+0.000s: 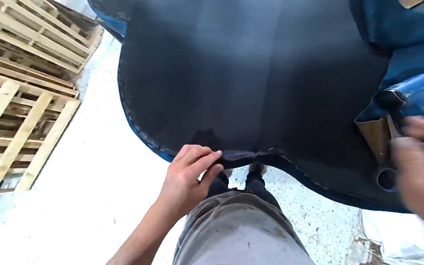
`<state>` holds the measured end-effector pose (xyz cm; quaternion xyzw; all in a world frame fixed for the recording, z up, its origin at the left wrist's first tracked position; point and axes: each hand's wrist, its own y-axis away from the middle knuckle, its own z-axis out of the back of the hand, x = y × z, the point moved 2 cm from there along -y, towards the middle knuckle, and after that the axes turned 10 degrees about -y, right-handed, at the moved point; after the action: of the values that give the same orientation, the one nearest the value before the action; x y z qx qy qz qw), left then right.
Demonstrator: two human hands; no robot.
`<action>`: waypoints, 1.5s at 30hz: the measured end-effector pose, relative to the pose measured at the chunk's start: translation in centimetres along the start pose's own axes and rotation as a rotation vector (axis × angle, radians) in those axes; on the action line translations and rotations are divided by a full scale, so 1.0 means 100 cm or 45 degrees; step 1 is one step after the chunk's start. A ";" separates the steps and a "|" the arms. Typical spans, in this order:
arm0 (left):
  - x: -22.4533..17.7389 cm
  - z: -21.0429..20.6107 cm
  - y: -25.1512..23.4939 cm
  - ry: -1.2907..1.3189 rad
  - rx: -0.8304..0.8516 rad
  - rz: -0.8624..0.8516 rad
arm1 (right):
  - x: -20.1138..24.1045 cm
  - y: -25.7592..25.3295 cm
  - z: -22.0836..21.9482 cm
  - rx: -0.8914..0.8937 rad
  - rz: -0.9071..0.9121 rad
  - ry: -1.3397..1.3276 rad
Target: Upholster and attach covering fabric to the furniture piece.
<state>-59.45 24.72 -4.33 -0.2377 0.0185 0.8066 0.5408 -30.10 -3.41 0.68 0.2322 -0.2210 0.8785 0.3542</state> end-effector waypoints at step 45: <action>0.017 -0.025 0.001 -0.170 -0.406 -0.549 | 0.114 0.012 -0.161 0.064 1.114 -0.120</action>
<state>-59.11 25.39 -7.23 -0.2646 -0.1954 0.6795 0.6558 -42.39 10.63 -5.96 0.1652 -0.2932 0.9393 -0.0674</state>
